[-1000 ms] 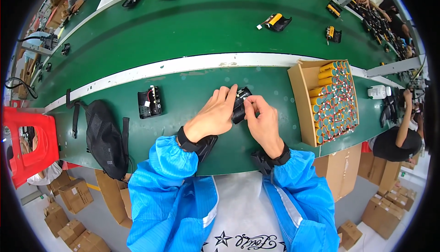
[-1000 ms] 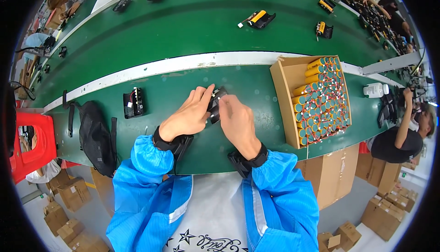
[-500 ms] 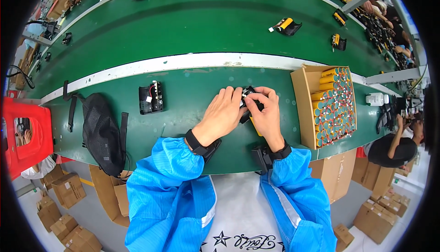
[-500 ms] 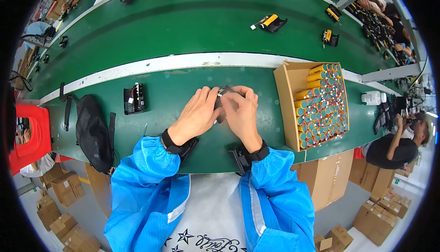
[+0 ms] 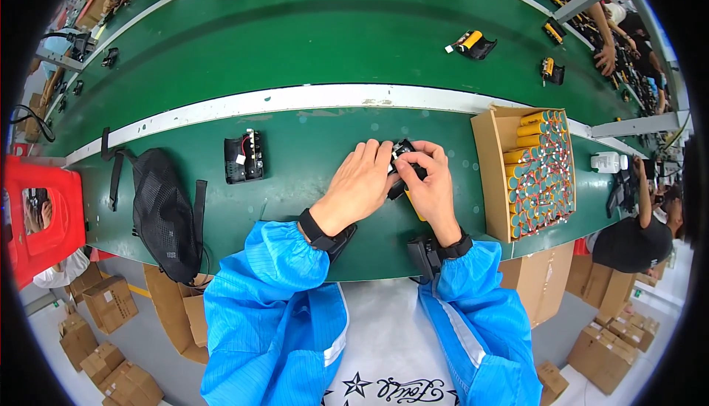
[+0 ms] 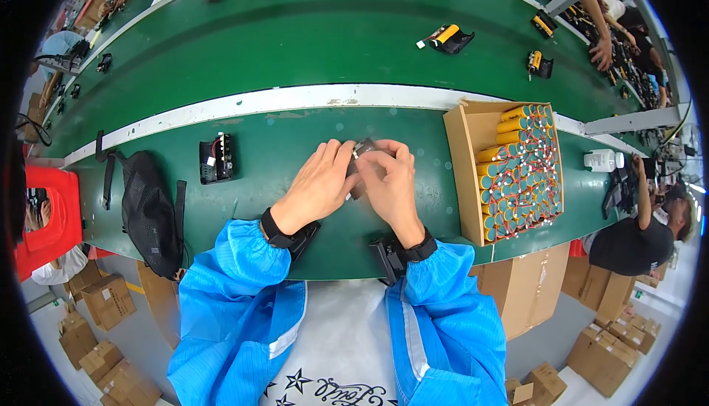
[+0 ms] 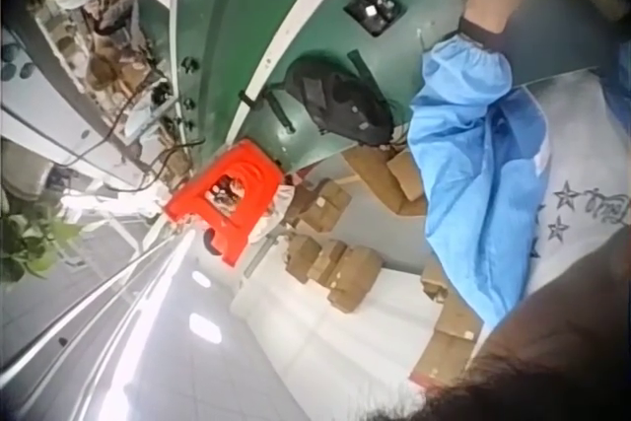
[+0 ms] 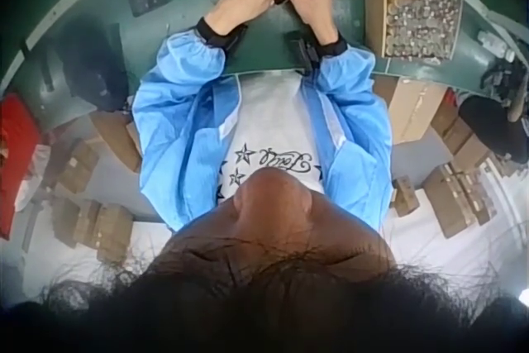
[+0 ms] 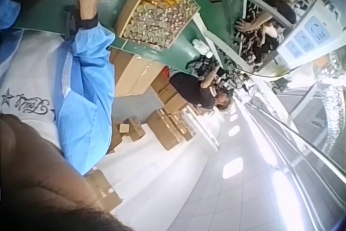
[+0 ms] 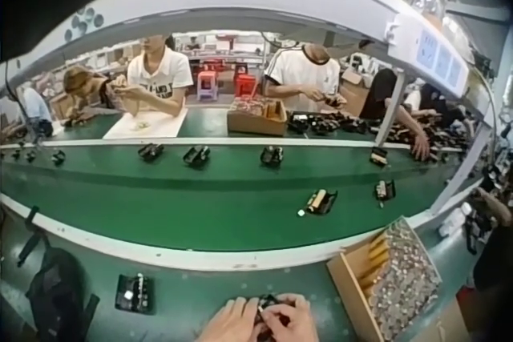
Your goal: The person assembles battery packs by picking up a battery from a box, inserting it into a plastic housing, and pressing them together. The person then tucks a small wire into the housing before placing the completed assembly back onto the conveyor belt.
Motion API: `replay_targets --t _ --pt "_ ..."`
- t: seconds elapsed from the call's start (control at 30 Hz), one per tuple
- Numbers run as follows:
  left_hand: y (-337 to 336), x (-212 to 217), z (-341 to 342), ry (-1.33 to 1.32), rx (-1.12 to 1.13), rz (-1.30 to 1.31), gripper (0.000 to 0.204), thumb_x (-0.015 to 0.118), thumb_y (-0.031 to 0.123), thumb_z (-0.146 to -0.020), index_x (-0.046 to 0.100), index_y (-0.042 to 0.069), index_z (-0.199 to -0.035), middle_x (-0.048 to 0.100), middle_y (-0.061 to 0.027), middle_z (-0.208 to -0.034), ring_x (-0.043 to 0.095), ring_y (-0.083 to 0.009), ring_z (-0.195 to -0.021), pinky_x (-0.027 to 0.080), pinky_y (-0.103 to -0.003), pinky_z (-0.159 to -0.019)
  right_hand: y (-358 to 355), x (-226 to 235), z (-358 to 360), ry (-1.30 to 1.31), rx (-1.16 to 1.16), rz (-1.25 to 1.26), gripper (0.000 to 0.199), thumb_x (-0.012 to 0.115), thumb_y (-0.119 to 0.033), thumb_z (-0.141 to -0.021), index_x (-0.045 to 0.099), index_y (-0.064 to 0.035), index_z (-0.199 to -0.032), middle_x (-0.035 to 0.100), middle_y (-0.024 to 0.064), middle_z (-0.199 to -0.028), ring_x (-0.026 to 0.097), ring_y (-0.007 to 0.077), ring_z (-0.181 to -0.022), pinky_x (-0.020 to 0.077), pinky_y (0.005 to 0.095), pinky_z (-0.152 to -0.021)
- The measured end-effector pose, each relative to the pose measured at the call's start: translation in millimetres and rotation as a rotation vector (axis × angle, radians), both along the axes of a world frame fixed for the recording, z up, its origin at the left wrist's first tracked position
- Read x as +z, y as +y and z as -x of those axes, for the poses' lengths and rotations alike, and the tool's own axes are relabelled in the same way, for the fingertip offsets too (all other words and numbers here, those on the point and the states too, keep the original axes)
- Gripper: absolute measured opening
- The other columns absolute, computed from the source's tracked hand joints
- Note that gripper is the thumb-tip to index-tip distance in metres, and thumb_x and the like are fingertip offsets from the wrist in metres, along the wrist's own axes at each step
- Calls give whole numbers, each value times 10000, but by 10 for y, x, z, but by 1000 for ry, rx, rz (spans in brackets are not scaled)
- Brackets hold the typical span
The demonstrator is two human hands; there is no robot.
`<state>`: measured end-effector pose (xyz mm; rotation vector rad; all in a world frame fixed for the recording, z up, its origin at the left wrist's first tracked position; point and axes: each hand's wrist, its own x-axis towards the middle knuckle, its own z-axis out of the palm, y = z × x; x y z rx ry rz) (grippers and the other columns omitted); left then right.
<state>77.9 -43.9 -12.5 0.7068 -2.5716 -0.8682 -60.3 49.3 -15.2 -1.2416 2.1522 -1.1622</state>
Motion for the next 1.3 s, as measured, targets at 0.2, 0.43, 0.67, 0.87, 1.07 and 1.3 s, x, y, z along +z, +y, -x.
replay_targets --t 0.2,0.43,0.67,0.87,1.07,1.3 --pt "-6 5 9 -8 -4 7 521 696 109 -835 477 -67 -1273 541 -183 -1108 550 -350 -1018 477 -430 -850 -25 8 6 11 -11 1 120 731 -100 -842 737 -68 -958 586 117 -1172 568 267 -1095 470 361 -919" --pt "-21 35 1 -32 -17 -27 567 701 77 -816 454 -68 -1305 541 -192 -1133 547 -369 -1031 478 -433 -884 -91 64 21 -85 -3 -40 124 731 -102 -821 753 -69 -939 589 148 -1177 538 323 -1110 481 410 -897" --pt "-25 -3 3 -4 -18 -18 553 704 79 -812 462 -80 -1283 549 -189 -1116 556 -364 -1019 482 -430 -867 -121 77 -25 -156 -27 5 121 729 -80 -809 751 -56 -925 591 135 -1183 557 287 -1109 497 390 -867" --pt "-12 -12 43 32 -14 2 505 704 100 -823 484 -80 -1240 556 -184 -1068 567 -349 -984 485 -428 -829 -196 56 7 -208 -58 5 97 737 -77 -797 748 -43 -887 594 128 -1175 572 259 -1092 498 374 -869" --pt "27 32 41 34 13 -3 475 693 98 -831 489 -78 -1223 551 -188 -1049 562 -350 -960 480 -425 -824 -53 79 67 -164 8 42 232 764 -71 -791 704 -30 -1012 612 99 -1159 596 199 -994 491 309 -836" --pt "50 35 100 30 39 23 447 658 134 -871 487 -74 -1228 546 -192 -1036 554 -355 -931 472 -429 -821 472 373 120 -373 -63 -265 354 782 -36 -781 661 -36 -1113 620 46 -1154 567 135 -831 479 288 -724"
